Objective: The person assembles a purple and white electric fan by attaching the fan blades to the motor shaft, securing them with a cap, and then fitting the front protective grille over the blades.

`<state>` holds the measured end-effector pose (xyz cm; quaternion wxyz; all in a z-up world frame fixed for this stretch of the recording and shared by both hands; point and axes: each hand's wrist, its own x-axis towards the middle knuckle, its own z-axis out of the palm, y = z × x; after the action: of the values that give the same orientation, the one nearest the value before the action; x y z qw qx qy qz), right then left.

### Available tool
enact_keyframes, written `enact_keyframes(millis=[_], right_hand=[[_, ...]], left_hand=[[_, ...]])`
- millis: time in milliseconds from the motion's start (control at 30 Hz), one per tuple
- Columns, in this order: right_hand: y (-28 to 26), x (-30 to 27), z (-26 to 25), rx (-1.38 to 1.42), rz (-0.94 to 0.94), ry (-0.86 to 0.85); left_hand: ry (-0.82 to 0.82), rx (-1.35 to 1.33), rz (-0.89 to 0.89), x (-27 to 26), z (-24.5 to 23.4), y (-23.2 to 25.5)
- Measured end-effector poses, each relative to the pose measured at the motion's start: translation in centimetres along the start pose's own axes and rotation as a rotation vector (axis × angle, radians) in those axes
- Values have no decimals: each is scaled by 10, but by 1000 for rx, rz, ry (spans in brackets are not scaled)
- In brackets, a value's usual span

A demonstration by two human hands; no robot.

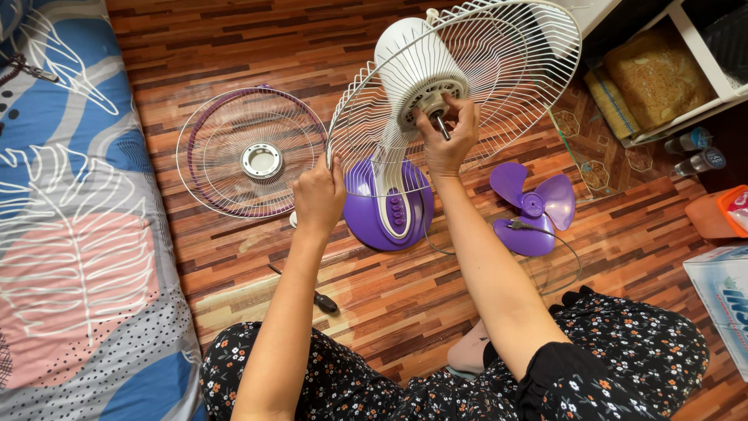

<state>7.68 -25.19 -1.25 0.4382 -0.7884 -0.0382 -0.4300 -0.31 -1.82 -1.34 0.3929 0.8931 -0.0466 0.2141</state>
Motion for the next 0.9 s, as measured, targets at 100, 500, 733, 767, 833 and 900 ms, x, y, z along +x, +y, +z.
enact_keyframes(millis=[100,500,733,767,833,900], right_hand=[[-1,0,2,-12,-21,27],[-7,-1,12,77,46,108],[-8,-3,14,163,161,134],[-7,-4,14,152,165,140],[-6,-5,16,143,155,136],[-4,-7,17,146,130,118]], left_hand=[[-44,-22,-37,1,0,0],[-2,-38,2,4,-2,1],[-10,-21,-1,4,-1,2],[-25,-10,-19,3,-1,2],[-28,-6,-32,3,-2,0],[-6,-21,-21,3,-4,-1]])
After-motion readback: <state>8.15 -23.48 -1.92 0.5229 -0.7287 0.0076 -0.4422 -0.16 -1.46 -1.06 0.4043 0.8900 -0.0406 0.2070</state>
